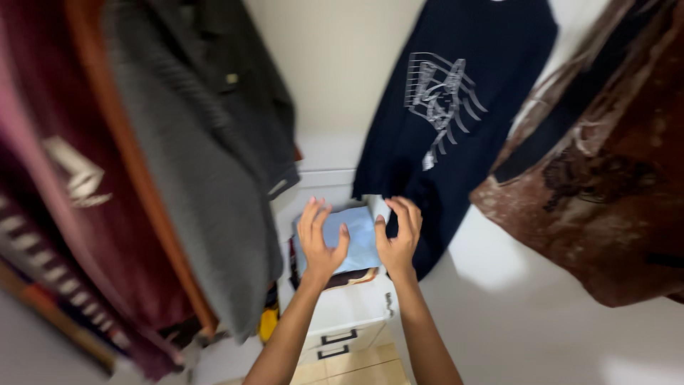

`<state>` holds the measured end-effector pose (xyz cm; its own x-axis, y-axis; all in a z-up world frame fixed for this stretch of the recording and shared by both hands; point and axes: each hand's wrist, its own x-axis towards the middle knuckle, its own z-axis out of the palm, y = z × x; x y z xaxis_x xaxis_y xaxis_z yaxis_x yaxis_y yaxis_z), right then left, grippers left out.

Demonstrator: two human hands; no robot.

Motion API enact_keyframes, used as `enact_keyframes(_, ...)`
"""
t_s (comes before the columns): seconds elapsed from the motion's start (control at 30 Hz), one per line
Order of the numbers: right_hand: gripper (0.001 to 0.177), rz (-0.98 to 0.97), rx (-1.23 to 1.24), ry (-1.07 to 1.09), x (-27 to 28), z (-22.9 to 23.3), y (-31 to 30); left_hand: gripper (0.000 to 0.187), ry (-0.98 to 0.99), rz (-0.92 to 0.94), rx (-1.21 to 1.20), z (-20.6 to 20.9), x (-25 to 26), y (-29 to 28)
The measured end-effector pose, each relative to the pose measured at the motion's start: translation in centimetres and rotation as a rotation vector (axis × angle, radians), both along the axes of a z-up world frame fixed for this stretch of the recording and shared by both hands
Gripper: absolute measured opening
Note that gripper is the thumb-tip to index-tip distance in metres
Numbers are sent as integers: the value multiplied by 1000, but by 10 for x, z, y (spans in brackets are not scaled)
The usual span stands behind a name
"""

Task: The person removes several garments from a wardrobe, including a dark jacket, a white jacket, a grey t-shirt, a black t-shirt, a brown hoodie, and a graphic t-shirt. Each item is taken off its hanger and placed onto a mattress on the floor.

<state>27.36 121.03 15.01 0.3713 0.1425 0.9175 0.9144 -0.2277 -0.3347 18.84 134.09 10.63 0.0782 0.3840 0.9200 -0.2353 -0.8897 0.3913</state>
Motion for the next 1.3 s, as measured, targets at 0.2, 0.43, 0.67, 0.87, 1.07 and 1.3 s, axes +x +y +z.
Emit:
enact_keyframes(0.2, 43, -199, -121, -244, 28, 86, -26, 50, -84, -125, -23, 53, 95, 3)
enact_keyframes(0.43, 47, -401, -249, -390, 58, 163, -37, 50, -231, -271, -1, 124, 191, 12)
enact_keyframes(0.67, 50, -593, -462, -540, 108, 242, -20, 53, -315, -360, 73, 196, 287, 30)
enact_keyframes(0.87, 50, -868, -738, -623, 149, 295, 0, 49, -307, -430, 91, 249, 373, 63)
enact_keyframes(1.07, 52, -1137, -934, -691, 176, 333, 10, 40, -189, -604, 112, 288, 449, 85)
enact_keyframes(1.3, 46, -1314, -947, -653, 208, 353, 18, 31, -379, -606, 54, 314, 488, 96)
